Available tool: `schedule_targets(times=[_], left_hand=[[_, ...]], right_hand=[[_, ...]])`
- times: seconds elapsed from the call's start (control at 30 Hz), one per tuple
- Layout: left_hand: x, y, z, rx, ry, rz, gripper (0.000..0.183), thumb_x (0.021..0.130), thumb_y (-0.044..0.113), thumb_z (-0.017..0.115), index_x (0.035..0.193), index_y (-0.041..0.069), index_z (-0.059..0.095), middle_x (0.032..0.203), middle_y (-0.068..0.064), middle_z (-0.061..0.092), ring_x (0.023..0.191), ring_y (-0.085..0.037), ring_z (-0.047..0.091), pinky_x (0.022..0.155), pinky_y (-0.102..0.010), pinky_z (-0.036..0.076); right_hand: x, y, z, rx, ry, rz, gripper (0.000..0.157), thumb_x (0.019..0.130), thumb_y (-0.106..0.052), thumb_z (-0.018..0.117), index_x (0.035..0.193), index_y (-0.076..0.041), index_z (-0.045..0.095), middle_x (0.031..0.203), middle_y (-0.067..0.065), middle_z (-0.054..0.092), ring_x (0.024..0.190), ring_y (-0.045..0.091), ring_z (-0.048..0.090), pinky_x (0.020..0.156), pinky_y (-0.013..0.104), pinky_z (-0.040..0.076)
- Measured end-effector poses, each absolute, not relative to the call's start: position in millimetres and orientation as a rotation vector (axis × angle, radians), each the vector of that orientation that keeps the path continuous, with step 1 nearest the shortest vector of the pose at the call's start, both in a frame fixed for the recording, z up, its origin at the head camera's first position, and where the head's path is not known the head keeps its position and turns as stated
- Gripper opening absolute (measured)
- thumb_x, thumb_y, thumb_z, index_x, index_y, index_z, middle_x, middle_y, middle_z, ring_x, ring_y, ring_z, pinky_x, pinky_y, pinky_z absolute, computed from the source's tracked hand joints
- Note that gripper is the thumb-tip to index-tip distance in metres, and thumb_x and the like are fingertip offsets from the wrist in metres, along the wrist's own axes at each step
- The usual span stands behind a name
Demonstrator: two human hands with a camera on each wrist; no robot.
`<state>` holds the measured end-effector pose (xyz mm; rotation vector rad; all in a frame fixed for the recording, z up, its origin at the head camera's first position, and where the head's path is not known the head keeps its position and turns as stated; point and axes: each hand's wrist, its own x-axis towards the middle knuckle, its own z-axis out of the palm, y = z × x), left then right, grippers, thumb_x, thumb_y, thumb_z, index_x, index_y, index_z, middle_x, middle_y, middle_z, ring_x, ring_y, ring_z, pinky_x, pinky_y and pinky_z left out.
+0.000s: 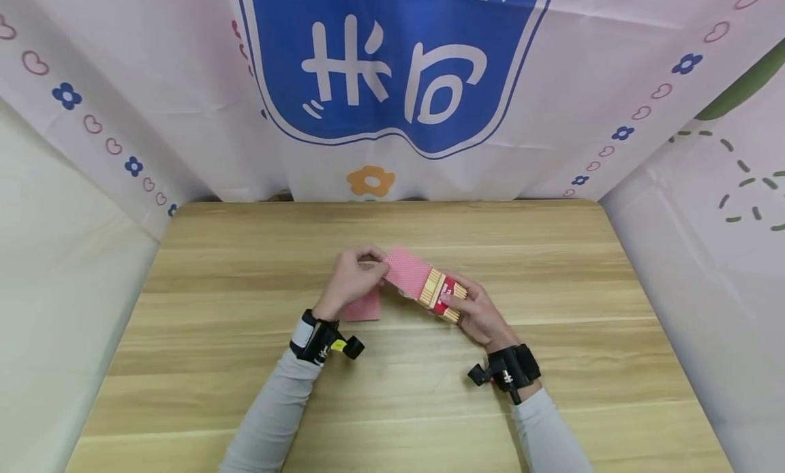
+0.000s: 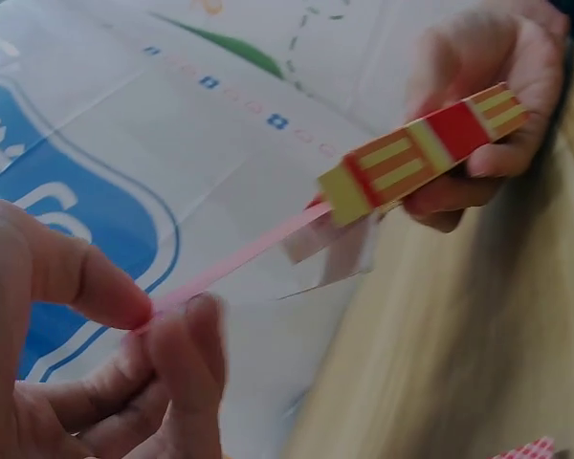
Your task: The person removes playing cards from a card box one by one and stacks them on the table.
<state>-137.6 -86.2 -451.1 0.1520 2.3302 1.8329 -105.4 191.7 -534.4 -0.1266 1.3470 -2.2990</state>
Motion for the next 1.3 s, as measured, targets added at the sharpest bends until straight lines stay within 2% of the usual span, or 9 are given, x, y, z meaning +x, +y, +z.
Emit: schedule_targets(times=[0.1,0.2,0.37,0.47,0.73,0.87,1.0,1.3], left_hand=[[-140,-93,-446,0.122,2.284,1.921,0.014,0.092,0.005,0.064,0.101,-0.004,0.066,0.102,-0.015,0.066,0.071,-0.033,0.071,0.069,-0.047,0.061],[-144,-100,-442,0.121,2.255,1.987,0.016,0.094,0.004,0.062,0.107,-0.006,0.063,0.101,-0.017,0.065,0.071,-0.032,0.068,0.068,-0.044,0.061],[-152,-113,-439,0.113,2.338,1.948,0.026,0.097,0.014,0.064,0.118,0.000,0.069,0.115,-0.016,0.067,0.090,-0.022,0.068,0.074,-0.029,0.058],[-155,-121,-444,0.115,2.402,1.893,0.029,0.098,0.020,0.066,0.123,0.005,0.072,0.124,-0.013,0.066,0.101,-0.021,0.068,0.083,-0.028,0.056],[-156,-138,-469,0.085,2.419,1.736,0.029,0.098,0.023,0.068,0.122,0.007,0.070,0.126,-0.015,0.067,0.116,-0.031,0.067,0.100,-0.046,0.053],[-155,-142,-478,0.109,2.457,1.606,0.027,0.098,0.027,0.067,0.119,0.010,0.072,0.122,-0.015,0.070,0.118,-0.034,0.067,0.103,-0.050,0.051],[-152,-145,-484,0.115,2.483,1.521,0.026,0.099,0.028,0.066,0.118,0.012,0.072,0.114,-0.015,0.073,0.112,-0.032,0.069,0.100,-0.050,0.051],[-148,-149,-490,0.106,2.521,1.458,0.023,0.098,0.027,0.068,0.116,0.013,0.071,0.099,-0.011,0.075,0.088,-0.025,0.065,0.080,-0.037,0.047]], right_hand=[[-106,191,-533,-0.118,1.360,-2.289,0.053,0.097,0.000,0.062,0.149,-0.013,0.056,0.140,0.015,0.053,0.116,0.026,0.066,0.092,0.040,0.058],[-107,191,-531,-0.124,1.349,-2.296,0.055,0.097,0.001,0.063,0.150,-0.012,0.054,0.141,0.015,0.051,0.117,0.026,0.065,0.092,0.041,0.058],[-112,191,-528,-0.122,1.329,-2.319,0.053,0.096,0.001,0.063,0.146,-0.014,0.057,0.136,0.015,0.055,0.112,0.024,0.068,0.090,0.036,0.059],[-113,192,-527,-0.112,1.319,-2.325,0.051,0.096,0.001,0.064,0.144,-0.016,0.059,0.136,0.014,0.054,0.111,0.024,0.068,0.090,0.037,0.059],[-115,194,-527,-0.084,1.335,-2.320,0.052,0.096,0.002,0.064,0.144,-0.016,0.059,0.138,0.015,0.052,0.113,0.024,0.067,0.091,0.036,0.059],[-114,194,-528,-0.080,1.324,-2.318,0.056,0.095,0.004,0.064,0.147,-0.015,0.058,0.143,0.014,0.048,0.117,0.026,0.064,0.094,0.042,0.058],[-112,194,-529,-0.069,1.304,-2.316,0.056,0.095,0.005,0.063,0.148,-0.014,0.057,0.145,0.015,0.046,0.119,0.027,0.063,0.095,0.044,0.057],[-108,191,-531,-0.048,1.297,-2.309,0.053,0.095,0.004,0.063,0.145,-0.016,0.058,0.143,0.015,0.048,0.116,0.026,0.066,0.093,0.042,0.058]])
